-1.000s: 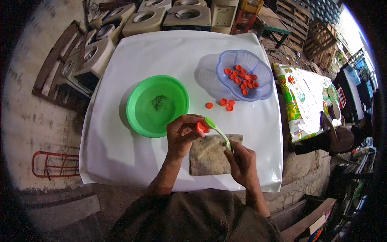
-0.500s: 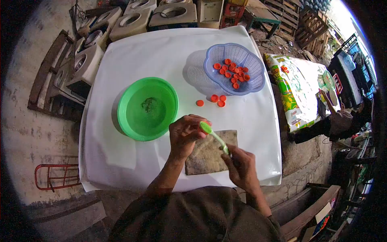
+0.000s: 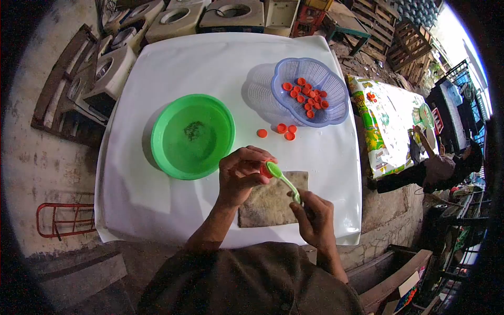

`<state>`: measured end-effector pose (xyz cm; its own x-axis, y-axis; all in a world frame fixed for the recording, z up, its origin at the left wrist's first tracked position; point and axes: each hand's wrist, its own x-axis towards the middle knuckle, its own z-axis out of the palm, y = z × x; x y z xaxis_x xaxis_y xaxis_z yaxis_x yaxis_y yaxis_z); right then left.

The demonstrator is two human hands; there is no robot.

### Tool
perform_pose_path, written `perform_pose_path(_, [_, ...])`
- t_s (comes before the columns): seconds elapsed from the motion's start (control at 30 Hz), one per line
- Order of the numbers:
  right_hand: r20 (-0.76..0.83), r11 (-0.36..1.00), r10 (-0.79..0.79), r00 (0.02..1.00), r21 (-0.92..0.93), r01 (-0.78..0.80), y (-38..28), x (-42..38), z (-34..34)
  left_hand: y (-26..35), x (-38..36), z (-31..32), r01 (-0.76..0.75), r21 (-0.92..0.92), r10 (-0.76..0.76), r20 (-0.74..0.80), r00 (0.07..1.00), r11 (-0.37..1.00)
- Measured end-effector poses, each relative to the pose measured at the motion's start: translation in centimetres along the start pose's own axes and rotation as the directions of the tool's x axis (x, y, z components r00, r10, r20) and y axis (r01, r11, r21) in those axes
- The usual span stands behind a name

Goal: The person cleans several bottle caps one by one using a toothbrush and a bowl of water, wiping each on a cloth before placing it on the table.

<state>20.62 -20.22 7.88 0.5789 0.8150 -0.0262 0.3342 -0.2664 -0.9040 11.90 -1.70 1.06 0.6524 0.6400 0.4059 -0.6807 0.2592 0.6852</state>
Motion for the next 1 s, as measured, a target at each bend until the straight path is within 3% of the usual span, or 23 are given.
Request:
perform_pose_path(0.03, [0.036,1.0,0.019,0.999,0.01,-0.02,-0.1,0.1,0.1,0.1,0.0,-0.1,-0.006,-0.015,0.006,-0.009,1.0,1.0])
perform_pose_path(0.13, [-0.057,0.997,-0.004,0.998,-0.074,-0.001,-0.1,0.5,0.2,-0.2,-0.4,-0.2,0.006,-0.014,-0.007,-0.028,1.0,1.0])
perform_pose_path(0.3, [0.027,0.998,-0.03,0.999,-0.045,0.032,0.3,0.4,0.4,0.8,-0.2,-0.8,-0.012,-0.081,0.007,-0.063,0.998,0.997])
perform_pose_path(0.43, [0.001,0.994,-0.041,0.999,-0.105,0.041,-0.4,0.6,0.9,0.8,-0.4,-0.8,0.022,0.04,-0.022,-0.003,1.0,0.999])
perform_pose_path(0.53, [0.042,0.998,0.028,0.999,-0.063,-0.025,0.1,0.0,0.7,1.7,-0.1,-0.9,-0.019,-0.089,0.016,-0.038,0.999,0.996])
perform_pose_path(0.57, [-0.014,0.995,0.032,0.999,-0.099,-0.033,-0.1,0.2,0.7,1.8,-0.1,-0.9,-0.011,-0.017,0.011,-0.022,1.0,1.0])
perform_pose_path(0.7, [0.041,0.994,-0.002,0.999,-0.111,0.007,-1.5,0.3,1.2,1.3,-0.2,-1.2,0.021,-0.093,-0.018,0.026,0.999,0.995])
perform_pose_path(0.8, [-0.02,0.995,0.082,0.996,-0.057,-0.083,-0.2,-0.2,0.8,1.8,-0.2,-1.4,-0.026,-0.073,0.027,0.014,1.0,0.997])
perform_pose_path(0.83, [-0.126,0.998,0.003,0.992,-0.066,-0.011,-0.2,0.1,1.2,2.1,-0.1,-1.0,-0.021,-0.025,0.021,0.026,0.999,0.999])
perform_pose_path(0.93, [0.002,0.987,-0.033,0.999,-0.157,0.033,-2.0,0.0,1.1,1.6,-0.3,-0.9,0.038,-0.079,-0.036,0.029,0.999,0.996])
perform_pose_path(1.0, [0.017,0.998,0.015,1.0,-0.062,-0.014,-1.2,0.0,1.0,1.8,-0.2,-0.9,0.006,-0.087,-0.003,0.032,0.999,0.996])
